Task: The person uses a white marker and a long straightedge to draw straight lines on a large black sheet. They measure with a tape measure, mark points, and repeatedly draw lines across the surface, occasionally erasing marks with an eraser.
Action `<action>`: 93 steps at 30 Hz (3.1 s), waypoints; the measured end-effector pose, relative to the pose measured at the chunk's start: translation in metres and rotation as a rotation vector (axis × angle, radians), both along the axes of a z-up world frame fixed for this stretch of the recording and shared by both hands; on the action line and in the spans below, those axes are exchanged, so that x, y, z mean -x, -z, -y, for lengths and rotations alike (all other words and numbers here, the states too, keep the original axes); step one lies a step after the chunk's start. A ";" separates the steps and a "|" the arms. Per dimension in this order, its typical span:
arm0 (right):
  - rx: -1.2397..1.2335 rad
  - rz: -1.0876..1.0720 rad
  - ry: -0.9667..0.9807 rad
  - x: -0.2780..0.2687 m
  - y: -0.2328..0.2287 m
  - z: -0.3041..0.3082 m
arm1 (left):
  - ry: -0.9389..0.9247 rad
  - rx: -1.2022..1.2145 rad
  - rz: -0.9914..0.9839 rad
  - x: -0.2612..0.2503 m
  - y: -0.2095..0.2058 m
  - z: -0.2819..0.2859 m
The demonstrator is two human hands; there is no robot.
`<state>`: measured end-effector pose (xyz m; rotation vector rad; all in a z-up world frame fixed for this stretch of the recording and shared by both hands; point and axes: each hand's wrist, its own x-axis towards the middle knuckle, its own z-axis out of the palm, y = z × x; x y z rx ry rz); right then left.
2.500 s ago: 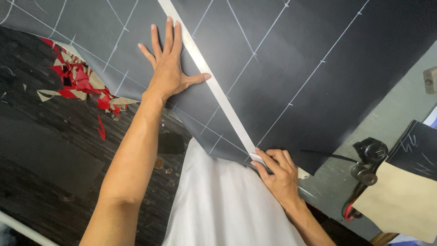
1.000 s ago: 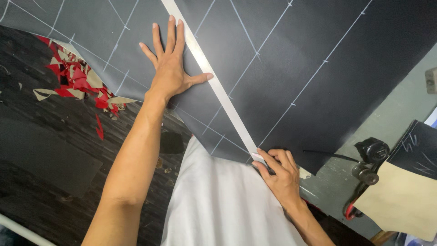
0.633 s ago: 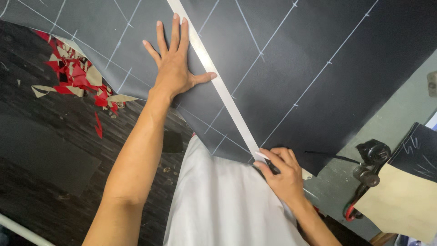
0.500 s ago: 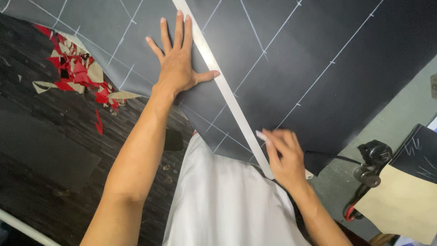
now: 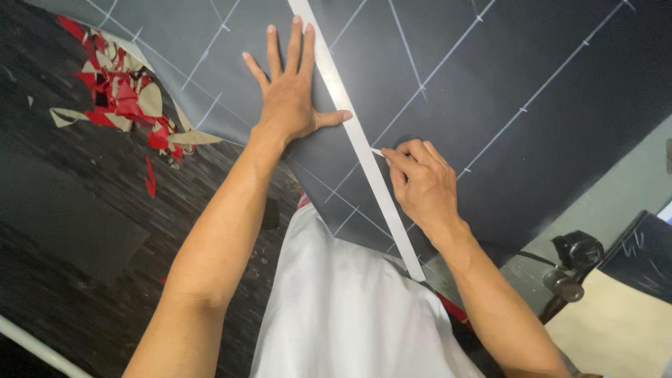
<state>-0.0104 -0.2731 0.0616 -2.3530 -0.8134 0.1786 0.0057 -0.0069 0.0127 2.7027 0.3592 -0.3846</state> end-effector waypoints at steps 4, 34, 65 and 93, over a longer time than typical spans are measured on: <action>0.023 0.044 -0.027 -0.007 0.003 -0.009 | 0.002 0.001 0.024 0.002 -0.002 0.001; 0.041 -0.381 0.308 0.091 -0.001 0.047 | 0.215 0.004 0.211 -0.019 -0.009 -0.003; 0.149 0.037 0.198 -0.134 0.013 0.157 | -0.525 -0.097 0.438 0.038 0.023 -0.013; 0.111 0.071 0.230 -0.114 0.024 0.164 | -0.597 -0.056 0.332 0.016 0.033 -0.017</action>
